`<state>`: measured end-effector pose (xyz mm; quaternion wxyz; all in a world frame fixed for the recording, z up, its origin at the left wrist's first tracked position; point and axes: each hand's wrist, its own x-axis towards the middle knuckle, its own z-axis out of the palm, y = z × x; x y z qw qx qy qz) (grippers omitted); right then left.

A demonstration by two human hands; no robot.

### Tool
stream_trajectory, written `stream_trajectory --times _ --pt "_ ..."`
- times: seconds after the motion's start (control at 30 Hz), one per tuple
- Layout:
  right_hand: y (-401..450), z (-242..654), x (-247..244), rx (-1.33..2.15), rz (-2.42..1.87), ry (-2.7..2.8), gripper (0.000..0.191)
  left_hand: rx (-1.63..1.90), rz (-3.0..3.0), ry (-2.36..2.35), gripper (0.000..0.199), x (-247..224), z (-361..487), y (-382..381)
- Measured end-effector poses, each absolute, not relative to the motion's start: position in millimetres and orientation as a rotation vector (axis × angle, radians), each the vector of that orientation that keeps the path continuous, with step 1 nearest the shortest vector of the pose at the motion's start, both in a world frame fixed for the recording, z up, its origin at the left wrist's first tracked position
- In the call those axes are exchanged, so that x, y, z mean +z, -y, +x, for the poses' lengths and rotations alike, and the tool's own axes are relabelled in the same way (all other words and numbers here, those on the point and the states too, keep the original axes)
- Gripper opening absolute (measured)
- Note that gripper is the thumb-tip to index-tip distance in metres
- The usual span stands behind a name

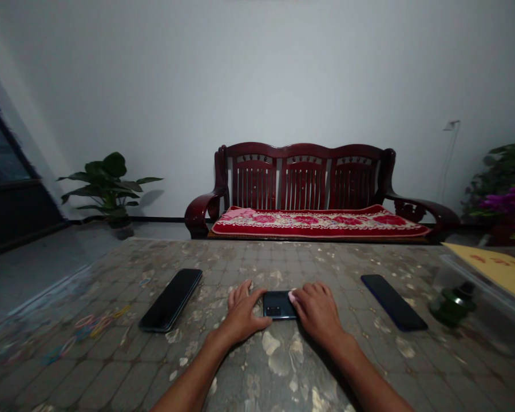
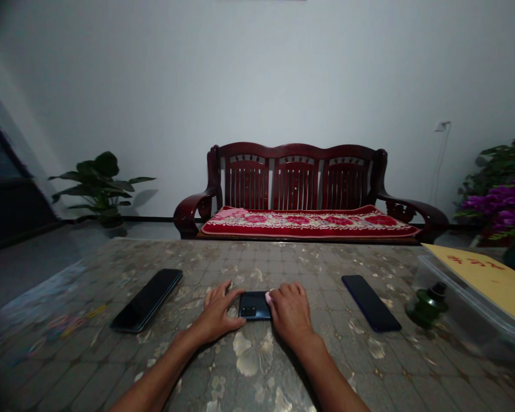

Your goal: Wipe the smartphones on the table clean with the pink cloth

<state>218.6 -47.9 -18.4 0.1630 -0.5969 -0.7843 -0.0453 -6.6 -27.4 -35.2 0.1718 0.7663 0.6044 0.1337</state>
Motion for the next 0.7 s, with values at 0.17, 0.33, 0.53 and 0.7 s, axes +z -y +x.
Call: stream_trajectory --times 0.17,0.33,0.53,0.7 --pt "43.9 228.7 -14.7 -0.181 -1.857 2.193 0.028 0.376 2.174 -1.709 0.067 -35.7 -7.1 27.5" --pt "44.3 228.3 -17.9 -0.202 -1.817 2.19 0.026 0.4 2.17 -1.711 0.068 -37.8 -7.1 27.0" --pt "46.3 223.3 -19.0 -0.195 -1.76 2.237 0.027 0.409 2.167 -1.71 0.068 -35.9 -6.7 26.7" --pt "44.6 230.0 -17.0 -0.212 -1.864 2.186 0.027 0.387 2.166 -1.706 0.068 -33.2 -6.0 27.5"
